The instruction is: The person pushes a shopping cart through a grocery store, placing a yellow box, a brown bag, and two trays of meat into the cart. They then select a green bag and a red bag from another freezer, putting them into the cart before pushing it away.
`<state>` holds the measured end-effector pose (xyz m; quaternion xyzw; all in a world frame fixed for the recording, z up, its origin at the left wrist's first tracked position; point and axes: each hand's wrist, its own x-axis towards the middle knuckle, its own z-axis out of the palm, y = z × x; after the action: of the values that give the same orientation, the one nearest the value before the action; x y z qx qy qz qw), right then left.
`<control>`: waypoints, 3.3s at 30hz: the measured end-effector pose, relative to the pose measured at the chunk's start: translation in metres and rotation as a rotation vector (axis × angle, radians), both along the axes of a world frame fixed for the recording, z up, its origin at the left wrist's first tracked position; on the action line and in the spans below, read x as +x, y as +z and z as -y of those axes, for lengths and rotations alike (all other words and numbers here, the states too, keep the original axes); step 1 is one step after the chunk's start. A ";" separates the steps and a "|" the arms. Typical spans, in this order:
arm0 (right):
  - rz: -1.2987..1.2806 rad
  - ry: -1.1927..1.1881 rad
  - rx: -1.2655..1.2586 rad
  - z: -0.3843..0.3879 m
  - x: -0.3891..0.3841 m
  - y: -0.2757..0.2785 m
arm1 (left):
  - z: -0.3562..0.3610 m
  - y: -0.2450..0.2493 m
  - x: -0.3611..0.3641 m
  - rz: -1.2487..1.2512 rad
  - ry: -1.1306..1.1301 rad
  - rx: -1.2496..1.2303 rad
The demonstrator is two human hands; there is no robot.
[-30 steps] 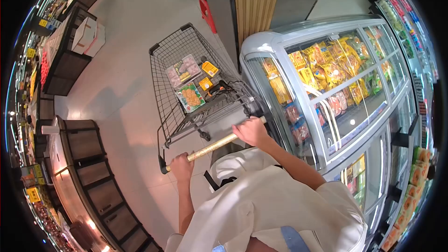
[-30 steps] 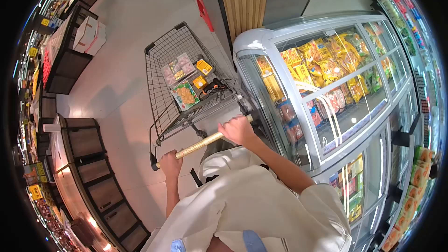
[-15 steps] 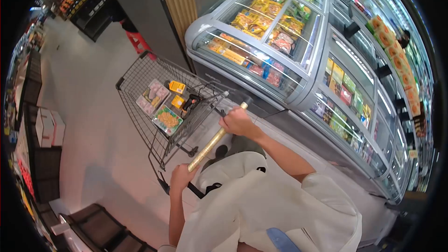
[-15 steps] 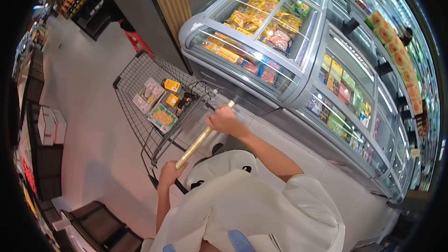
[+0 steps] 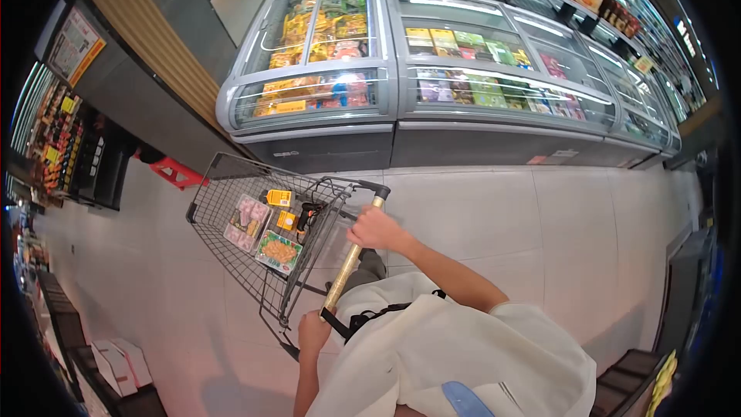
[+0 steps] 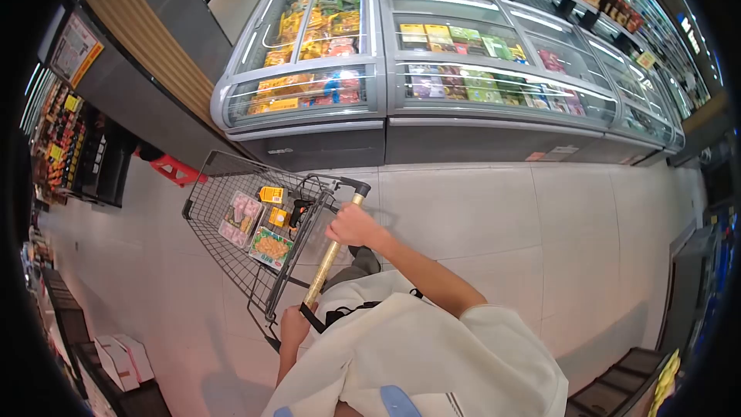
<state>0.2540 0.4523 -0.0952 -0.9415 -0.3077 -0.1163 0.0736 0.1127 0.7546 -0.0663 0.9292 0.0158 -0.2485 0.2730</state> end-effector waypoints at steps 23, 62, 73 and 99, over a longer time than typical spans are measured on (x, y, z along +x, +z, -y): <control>-0.222 -0.795 0.240 -0.012 -0.427 0.074 | -0.044 0.050 -0.182 0.403 -0.935 0.012; -0.256 -1.253 0.313 0.056 -0.338 0.069 | 0.338 0.015 0.114 0.726 -1.654 -0.134; -0.252 -1.376 0.220 0.165 -0.370 0.061 | 0.468 0.002 0.083 0.732 -1.721 -0.224; -0.280 -1.452 0.248 0.445 -0.407 0.047 | 0.763 -0.015 0.047 0.782 -1.790 -0.274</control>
<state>-0.1531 0.0076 -0.0478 -0.8986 0.4187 -0.0485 0.1223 0.1594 -0.0083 -0.0810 0.5752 -0.8136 -0.0385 0.0753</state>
